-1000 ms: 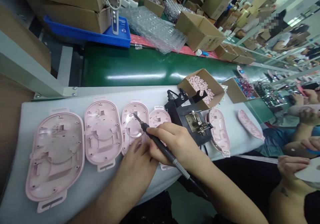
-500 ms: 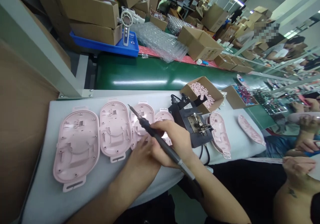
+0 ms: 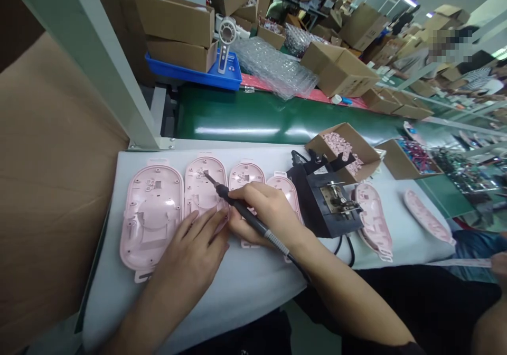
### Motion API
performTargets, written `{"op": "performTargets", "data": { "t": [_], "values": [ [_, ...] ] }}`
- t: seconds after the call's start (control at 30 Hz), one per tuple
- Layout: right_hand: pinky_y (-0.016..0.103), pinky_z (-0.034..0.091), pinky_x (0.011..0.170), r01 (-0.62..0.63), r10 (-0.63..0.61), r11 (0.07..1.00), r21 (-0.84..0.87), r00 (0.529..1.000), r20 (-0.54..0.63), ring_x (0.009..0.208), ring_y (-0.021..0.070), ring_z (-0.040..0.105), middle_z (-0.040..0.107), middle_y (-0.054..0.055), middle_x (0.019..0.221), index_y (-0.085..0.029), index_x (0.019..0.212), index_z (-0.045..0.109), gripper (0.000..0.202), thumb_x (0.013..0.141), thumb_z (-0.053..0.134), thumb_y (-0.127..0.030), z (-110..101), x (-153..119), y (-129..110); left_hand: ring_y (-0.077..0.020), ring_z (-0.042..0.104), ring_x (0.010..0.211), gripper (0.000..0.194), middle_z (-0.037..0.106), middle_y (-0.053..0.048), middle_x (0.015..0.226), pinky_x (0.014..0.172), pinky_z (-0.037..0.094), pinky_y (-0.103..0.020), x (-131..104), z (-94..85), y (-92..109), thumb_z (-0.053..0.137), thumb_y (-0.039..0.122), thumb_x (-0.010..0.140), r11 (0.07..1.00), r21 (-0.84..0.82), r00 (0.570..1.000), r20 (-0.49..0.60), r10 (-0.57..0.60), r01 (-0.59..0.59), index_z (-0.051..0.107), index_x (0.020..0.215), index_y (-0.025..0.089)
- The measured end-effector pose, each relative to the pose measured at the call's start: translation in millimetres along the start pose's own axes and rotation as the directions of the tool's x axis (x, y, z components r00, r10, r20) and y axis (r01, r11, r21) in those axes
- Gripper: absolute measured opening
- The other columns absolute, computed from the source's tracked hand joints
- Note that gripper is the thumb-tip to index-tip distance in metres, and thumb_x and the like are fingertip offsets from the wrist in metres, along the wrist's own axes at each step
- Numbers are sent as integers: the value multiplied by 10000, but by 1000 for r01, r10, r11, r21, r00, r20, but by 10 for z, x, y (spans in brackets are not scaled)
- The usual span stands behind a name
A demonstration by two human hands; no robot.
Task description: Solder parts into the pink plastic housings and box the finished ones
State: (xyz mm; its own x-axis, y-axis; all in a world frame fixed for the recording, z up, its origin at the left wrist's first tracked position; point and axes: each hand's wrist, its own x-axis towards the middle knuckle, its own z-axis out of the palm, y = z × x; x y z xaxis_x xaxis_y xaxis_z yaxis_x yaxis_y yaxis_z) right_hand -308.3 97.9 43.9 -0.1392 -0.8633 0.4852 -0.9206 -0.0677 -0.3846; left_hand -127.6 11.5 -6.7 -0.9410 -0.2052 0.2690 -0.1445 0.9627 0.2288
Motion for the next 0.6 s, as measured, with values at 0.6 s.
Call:
{"op": "performTargets", "data": {
  "t": [0.6],
  "values": [
    [231, 494, 667, -42, 39, 999, 31, 997, 70, 735, 110, 607, 651, 13, 854, -159, 1029, 603, 216, 813, 615, -151, 75, -8, 25, -246, 539, 1287, 384, 582, -73, 1405, 1074, 476, -458, 2, 27, -14, 382, 140, 1022, 1000, -12, 998, -66, -4, 3, 611, 1331, 155]
  ]
}}
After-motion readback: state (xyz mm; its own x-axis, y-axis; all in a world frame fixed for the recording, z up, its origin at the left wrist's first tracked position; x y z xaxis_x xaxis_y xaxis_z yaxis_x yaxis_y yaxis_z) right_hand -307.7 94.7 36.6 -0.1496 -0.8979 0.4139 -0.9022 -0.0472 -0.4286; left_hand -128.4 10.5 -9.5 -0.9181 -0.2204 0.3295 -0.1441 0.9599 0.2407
